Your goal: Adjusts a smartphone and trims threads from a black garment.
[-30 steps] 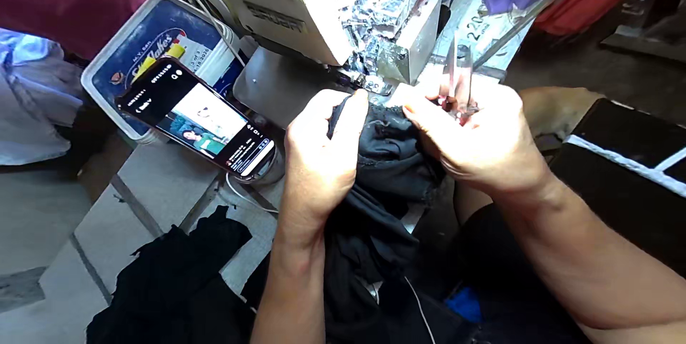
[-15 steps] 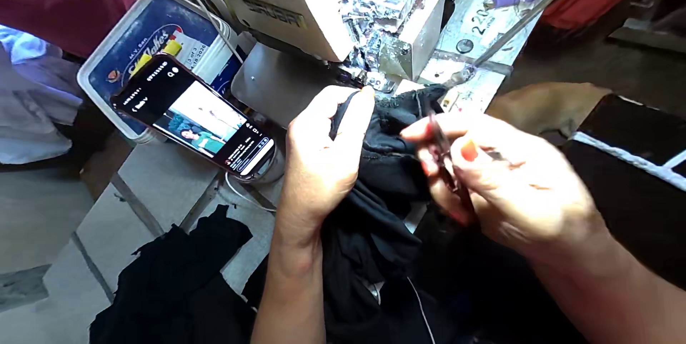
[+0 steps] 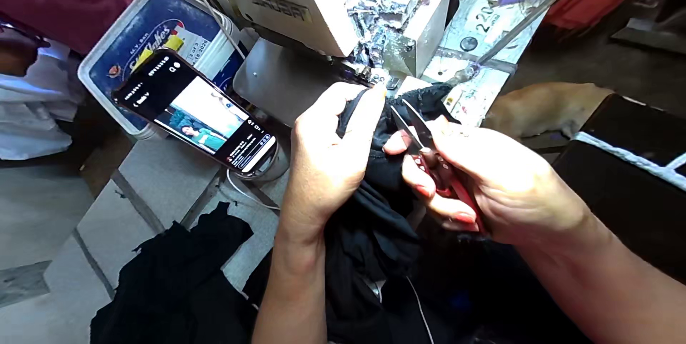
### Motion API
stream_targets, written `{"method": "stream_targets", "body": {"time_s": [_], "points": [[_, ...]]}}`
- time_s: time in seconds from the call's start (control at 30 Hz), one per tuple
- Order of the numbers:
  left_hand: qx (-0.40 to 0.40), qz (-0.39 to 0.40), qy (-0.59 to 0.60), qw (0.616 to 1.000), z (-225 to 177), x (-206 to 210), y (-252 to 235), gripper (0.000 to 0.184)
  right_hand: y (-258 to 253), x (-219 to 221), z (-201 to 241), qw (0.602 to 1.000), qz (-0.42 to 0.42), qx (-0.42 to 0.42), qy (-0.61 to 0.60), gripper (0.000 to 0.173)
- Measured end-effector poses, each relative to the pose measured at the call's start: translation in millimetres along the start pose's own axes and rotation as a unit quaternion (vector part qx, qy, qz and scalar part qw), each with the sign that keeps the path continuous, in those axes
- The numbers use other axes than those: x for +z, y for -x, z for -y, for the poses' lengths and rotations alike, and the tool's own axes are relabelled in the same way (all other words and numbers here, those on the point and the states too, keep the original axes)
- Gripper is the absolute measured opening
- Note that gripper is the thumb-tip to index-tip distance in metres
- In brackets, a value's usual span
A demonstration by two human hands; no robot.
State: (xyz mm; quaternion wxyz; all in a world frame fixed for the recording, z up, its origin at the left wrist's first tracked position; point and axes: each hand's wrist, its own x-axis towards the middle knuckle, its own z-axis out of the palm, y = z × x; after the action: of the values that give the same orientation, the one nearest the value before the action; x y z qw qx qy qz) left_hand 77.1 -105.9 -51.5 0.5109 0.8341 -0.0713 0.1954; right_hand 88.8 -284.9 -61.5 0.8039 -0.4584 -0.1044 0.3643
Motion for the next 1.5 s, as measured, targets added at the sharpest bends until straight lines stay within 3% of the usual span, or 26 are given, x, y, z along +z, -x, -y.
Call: {"method": "stream_targets", "body": {"time_s": [0.6,0.7,0.77,0.83,0.9,0.93,1.0,1.07,1.17,1.27,1.33,1.5], "points": [[0.037,0.023,0.006,0.999,2.7,0.6,-0.2,0.010,-10.7,5.7,-6.2,0.998,-0.039,-0.033,-0.035,0.037],[0.037,0.022,0.001,0.999,2.8,1.9,0.2,0.010,-11.4,1.7,-2.8,0.997,-0.046,-0.060,-0.008,0.043],[0.018,0.019,0.001,1.000,2.9,-0.5,-0.7,0.012,-6.6,-0.7,-2.0,0.987,-0.061,-0.133,0.062,0.037],[-0.005,0.036,0.010,0.999,0.3,-5.2,-1.1,0.013,-4.2,-11.2,-3.1,0.938,-0.044,-0.275,0.206,0.020],[-0.003,0.075,-0.012,0.997,-3.3,-10.9,1.0,0.012,-15.7,-19.0,1.0,0.843,-0.050,-0.382,0.376,0.037],[0.005,0.104,-0.048,0.993,-6.6,-16.9,3.0,0.014,-23.6,-20.0,3.0,0.793,-0.071,-0.402,0.453,0.042],[0.024,0.145,-0.142,0.979,-15.3,-38.5,9.5,0.026,-39.7,-19.1,2.6,0.710,-0.103,-0.404,0.568,0.037],[0.005,0.101,-0.210,0.972,-22.5,-68.4,17.5,0.028,-49.5,-17.4,-1.5,0.657,-0.117,-0.407,0.623,0.029],[-0.081,-0.078,-0.284,0.952,-17.9,-109.7,27.9,0.027,-49.8,-17.1,-5.0,0.638,-0.129,-0.403,0.644,0.027],[-0.210,-0.214,-0.319,0.899,2.9,-128.1,24.6,0.050,-49.7,-13.9,-4.3,0.629,-0.144,-0.385,0.660,0.029],[-0.268,-0.235,-0.305,0.883,15.6,-131.2,20.6,0.066,-49.5,-12.2,-2.9,0.629,-0.149,-0.371,0.667,0.031],[-0.318,-0.224,-0.305,0.869,29.9,-124.3,14.0,0.081,-47.4,-9.7,-1.4,0.632,-0.151,-0.352,0.674,0.034]]}}
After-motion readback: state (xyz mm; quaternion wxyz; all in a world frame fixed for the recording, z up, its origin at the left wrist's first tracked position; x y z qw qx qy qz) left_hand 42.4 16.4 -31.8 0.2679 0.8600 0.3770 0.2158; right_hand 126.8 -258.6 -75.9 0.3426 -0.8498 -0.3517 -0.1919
